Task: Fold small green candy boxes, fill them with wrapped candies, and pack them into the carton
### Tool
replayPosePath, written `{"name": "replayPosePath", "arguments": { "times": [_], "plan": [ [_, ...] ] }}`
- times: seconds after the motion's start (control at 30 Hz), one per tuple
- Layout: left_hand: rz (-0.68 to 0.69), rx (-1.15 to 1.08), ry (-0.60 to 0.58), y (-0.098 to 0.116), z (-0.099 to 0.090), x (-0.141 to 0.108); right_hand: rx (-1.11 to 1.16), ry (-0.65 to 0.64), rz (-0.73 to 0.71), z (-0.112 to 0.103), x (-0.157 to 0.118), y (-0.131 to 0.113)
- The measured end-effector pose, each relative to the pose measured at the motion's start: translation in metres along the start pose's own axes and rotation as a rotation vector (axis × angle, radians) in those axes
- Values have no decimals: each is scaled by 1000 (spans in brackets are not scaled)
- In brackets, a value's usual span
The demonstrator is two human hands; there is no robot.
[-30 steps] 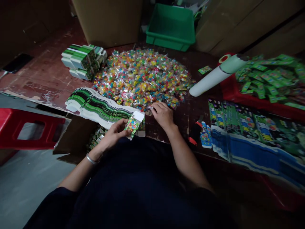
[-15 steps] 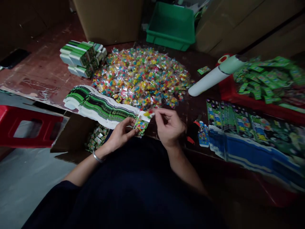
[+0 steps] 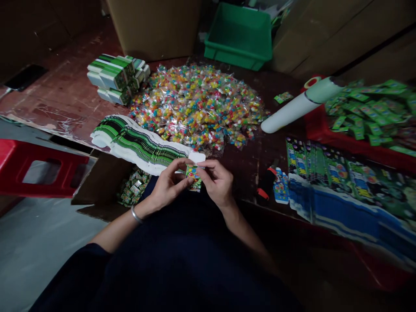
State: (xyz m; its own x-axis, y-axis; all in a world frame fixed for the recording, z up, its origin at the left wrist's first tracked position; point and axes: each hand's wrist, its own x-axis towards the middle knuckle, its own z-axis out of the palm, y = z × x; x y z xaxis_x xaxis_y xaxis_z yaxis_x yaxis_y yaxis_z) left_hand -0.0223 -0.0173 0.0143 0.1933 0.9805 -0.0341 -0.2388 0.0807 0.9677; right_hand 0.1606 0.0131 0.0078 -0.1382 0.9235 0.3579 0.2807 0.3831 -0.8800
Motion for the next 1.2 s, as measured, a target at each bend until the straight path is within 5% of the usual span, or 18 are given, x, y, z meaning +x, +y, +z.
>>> {"name": "replayPosePath", "arguments": {
  "times": [0.13,0.27,0.5,0.83,1.1,1.2],
  "plan": [
    [-23,-38,-48,-5,-2,2,3,28,-4,7,-1,2],
    [-4,-96,31,-6,-2,6,186,105,84,13,3,-2],
    [62,47,103,-10,-2,0,269,-64,226,7,15,-9],
    [89,228,-33,-10,-11,-8,332,-98,381,2,21,7],
    [-15,167,-40,-10,-13,-11,117,-60,127,6,8,-8],
    [-19,200,-71,4,-28,-12,90,-176,57,-2,3,-6]
  ]
}}
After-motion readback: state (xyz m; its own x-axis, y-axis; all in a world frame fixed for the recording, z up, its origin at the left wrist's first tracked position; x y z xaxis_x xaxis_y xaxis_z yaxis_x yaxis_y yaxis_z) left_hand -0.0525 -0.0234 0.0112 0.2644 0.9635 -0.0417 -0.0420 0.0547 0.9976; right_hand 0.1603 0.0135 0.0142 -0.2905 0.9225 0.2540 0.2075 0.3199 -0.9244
